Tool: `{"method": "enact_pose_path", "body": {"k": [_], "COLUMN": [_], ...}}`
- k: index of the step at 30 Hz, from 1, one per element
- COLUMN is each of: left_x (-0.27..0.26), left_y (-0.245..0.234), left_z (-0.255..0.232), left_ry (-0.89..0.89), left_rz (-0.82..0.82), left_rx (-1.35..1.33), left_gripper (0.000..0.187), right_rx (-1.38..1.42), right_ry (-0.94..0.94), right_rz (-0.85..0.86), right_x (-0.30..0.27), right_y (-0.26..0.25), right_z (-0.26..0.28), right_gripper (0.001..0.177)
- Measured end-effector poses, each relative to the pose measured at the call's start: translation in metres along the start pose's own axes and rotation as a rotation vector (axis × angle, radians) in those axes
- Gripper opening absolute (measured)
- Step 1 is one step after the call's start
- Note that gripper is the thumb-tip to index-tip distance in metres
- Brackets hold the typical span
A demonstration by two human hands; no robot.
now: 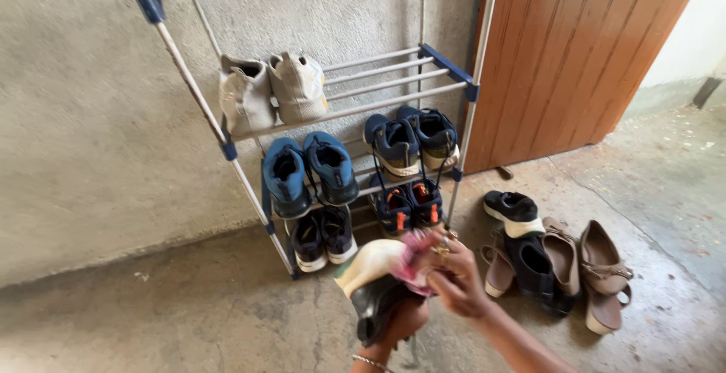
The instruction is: The person wipes several pairs of shoes with a pink cloth, including white sneakers, black sneakers, and brown flats. They place the cleaned shoes on a metal shoe rack against a wall.
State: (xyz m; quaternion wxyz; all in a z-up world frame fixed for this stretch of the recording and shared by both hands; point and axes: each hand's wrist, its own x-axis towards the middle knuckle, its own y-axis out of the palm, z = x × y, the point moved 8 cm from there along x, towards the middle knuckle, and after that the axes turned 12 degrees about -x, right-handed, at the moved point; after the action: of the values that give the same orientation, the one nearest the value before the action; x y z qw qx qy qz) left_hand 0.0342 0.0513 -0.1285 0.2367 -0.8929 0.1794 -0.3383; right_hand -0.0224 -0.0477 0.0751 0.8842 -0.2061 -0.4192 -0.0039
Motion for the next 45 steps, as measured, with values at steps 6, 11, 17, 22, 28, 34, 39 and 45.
{"method": "enact_pose_path", "body": {"k": [6, 11, 17, 22, 28, 34, 39, 45], "left_x": [-0.002, 0.007, 0.01, 0.001, -0.001, 0.008, -0.001, -0.002], "left_y": [-0.038, -0.044, 0.003, -0.009, -0.03, -0.002, -0.024, -0.01], "left_z": [-0.016, -0.036, -0.023, -0.026, -0.038, -0.03, -0.039, -0.036], "left_ry": [0.122, 0.09, 0.007, 0.065, 0.045, 0.013, 0.048, 0.02], "left_rz": [-0.236, -0.241, -0.16, -0.173, -0.164, -0.121, -0.147, -0.098], "left_rx": [0.177, -0.568, -0.372, -0.297, -0.326, -0.228, -0.265, -0.239], "left_gripper": [0.071, 0.038, 0.034, 0.032, 0.03, 0.029, 0.028, 0.028], "right_rx": [-0.53, -0.39, 0.095, -0.259, -0.433, -0.117, -0.657, -0.18], "right_ry": [-0.304, -0.264, 0.153, -0.086, -0.2, 0.048, -0.067, -0.077], "right_rz": [0.309, 0.417, 0.406, 0.458, 0.596, 0.244, 0.291, 0.247], "right_x": [0.013, -0.003, -0.007, -0.001, -0.017, -0.006, -0.007, -0.016], "right_y": [0.064, 0.06, 0.06, 0.077, 0.074, 0.02, 0.057, 0.044], "right_z": [0.082, 0.062, -0.001, 0.052, 0.062, 0.015, 0.035, 0.036], "right_gripper": [0.025, 0.026, 0.026, 0.015, 0.019, 0.024, 0.021, 0.03]}}
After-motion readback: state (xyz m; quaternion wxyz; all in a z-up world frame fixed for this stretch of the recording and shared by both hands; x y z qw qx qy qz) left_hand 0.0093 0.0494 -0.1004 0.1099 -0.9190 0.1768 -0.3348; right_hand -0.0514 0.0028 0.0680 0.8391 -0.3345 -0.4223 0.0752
